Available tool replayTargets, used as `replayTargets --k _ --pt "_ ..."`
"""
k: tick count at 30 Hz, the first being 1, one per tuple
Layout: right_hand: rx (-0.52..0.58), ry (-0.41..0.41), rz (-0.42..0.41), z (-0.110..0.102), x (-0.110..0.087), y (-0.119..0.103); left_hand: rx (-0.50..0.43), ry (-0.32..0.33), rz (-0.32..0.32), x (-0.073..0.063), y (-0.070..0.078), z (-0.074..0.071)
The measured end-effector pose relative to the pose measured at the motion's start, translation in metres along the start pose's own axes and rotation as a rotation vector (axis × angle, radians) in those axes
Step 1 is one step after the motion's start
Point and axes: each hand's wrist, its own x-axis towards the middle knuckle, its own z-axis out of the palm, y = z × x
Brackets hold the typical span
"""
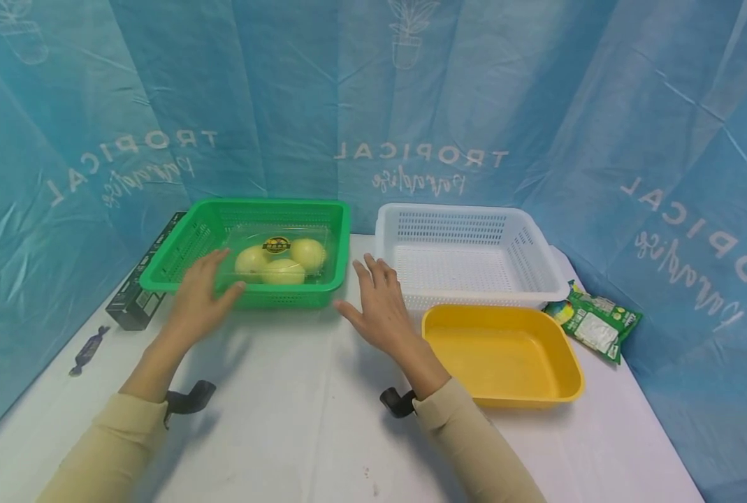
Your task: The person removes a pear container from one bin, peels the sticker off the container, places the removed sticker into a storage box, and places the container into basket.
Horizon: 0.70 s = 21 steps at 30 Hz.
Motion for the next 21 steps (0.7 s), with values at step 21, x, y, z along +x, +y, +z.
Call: replayTargets --k 21 --pt "0.190 -0.083 0.091 0.015 0.023 -0.005 -0.070 -0.039 -0.063 0.023 -0.026 -0.003"
